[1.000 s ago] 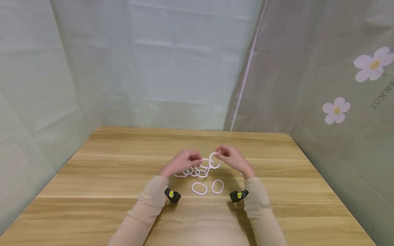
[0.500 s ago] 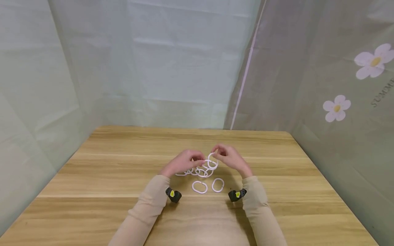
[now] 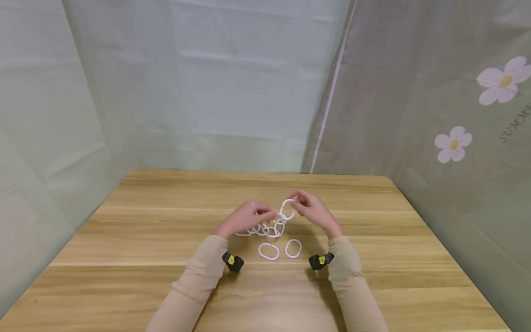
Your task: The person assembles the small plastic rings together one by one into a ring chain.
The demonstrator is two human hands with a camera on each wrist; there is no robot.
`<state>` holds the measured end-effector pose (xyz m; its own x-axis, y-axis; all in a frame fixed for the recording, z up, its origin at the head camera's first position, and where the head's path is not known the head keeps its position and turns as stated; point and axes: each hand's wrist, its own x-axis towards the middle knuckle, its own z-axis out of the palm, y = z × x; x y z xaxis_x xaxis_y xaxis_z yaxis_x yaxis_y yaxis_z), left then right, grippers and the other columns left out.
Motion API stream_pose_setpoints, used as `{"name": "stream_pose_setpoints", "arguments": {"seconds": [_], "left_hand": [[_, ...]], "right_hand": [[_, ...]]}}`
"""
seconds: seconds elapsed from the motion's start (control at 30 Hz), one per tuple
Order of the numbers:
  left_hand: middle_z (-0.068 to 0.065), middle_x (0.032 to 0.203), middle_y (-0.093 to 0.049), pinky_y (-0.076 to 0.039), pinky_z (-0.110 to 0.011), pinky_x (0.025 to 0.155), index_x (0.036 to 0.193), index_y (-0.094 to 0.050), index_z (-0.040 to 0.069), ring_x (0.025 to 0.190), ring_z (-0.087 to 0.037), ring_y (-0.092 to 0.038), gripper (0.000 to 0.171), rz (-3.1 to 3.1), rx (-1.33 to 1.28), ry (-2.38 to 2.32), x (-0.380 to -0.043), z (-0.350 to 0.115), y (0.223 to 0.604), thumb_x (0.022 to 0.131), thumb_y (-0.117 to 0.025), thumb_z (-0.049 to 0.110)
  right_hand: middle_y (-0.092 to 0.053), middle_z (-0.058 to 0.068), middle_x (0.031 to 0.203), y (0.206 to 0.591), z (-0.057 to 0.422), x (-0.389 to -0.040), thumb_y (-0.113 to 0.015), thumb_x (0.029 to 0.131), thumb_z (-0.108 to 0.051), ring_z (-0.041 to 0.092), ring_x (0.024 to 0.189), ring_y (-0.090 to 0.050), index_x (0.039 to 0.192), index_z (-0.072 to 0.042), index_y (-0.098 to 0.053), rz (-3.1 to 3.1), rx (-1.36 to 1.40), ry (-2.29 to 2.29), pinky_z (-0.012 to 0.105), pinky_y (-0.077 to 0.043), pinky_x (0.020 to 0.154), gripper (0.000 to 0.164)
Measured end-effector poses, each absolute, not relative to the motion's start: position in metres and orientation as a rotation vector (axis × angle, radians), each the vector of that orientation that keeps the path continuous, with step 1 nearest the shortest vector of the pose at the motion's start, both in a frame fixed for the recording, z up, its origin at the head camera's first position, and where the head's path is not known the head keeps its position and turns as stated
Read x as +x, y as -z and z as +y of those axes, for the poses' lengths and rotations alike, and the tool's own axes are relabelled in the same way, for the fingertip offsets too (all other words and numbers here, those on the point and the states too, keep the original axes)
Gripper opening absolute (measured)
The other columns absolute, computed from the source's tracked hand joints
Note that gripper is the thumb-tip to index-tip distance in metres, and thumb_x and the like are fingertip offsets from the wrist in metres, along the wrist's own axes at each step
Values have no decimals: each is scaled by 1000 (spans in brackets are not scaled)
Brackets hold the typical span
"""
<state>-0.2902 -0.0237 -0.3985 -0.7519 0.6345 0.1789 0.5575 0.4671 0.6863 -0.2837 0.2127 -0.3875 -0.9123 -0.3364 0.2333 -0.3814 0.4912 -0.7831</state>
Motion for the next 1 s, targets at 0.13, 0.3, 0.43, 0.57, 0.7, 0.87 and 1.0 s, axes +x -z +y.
{"name": "stream_pose_setpoints", "arguments": {"seconds": [0.13, 0.3, 0.43, 0.57, 0.7, 0.87, 1.0], "left_hand": [[-6, 86, -71, -48, -26, 69, 97, -71, 7, 77, -16, -61, 33, 2667, 988, -1189, -291, -23, 399, 98, -55, 35], [-10, 79, -67, -43, -24, 60, 91, -68, 5, 67, -16, -56, 30, 2692, 831, -1344, -292, -21, 401, 98, -57, 32], [-12, 89, -69, -47, -25, 65, 102, -68, 5, 77, -19, -60, 25, 2709, 777, -1488, -294, -20, 402, 97, -58, 27], [-6, 101, -71, -48, -27, 73, 109, -69, 9, 90, -18, -60, 25, 2766, 758, -1476, -295, -19, 402, 95, -61, 28], [-7, 98, -72, -48, -29, 74, 104, -72, 8, 90, -19, -61, 22, 2767, 774, -1445, -295, -18, 402, 94, -63, 26], [-8, 89, -72, -48, -29, 75, 97, -72, 2, 85, -18, -62, 18, 2755, 824, -1429, -296, -17, 403, 93, -64, 18], [-9, 88, -72, -49, -29, 75, 95, -70, 2, 83, -17, -63, 16, 2740, 820, -1429, -295, -17, 403, 93, -64, 17]], "right_hand": [[-50, 3, 66, 388, 210, -286, -55, 97, -7, 14, 60, -48, 121, 0, -56, -2665, 692, -1510, 23, -42, 57, 25], [-57, 16, 71, 388, 208, -287, -54, 97, -4, 23, 64, -53, 126, 2, -51, -2670, 722, -1582, 27, -45, 59, 29], [-61, 22, 75, 387, 207, -286, -53, 96, -2, 31, 66, -57, 127, 1, -49, -2653, 760, -1617, 30, -47, 60, 31], [-62, 12, 73, 389, 206, -286, -52, 95, 0, 22, 65, -59, 125, 1, -48, -2601, 876, -1642, 32, -49, 62, 30], [-62, 7, 74, 389, 203, -285, -53, 96, -2, 12, 66, -60, 127, 2, -47, -2571, 959, -1662, 29, -49, 64, 32], [-64, 21, 79, 388, 199, -284, -54, 96, -2, 20, 69, -61, 129, 1, -47, -2653, 884, -1635, 30, -49, 66, 35], [-65, 25, 83, 390, 203, -283, -55, 95, -3, 29, 72, -61, 129, 0, -48, -2711, 907, -1577, 30, -49, 65, 35]]}}
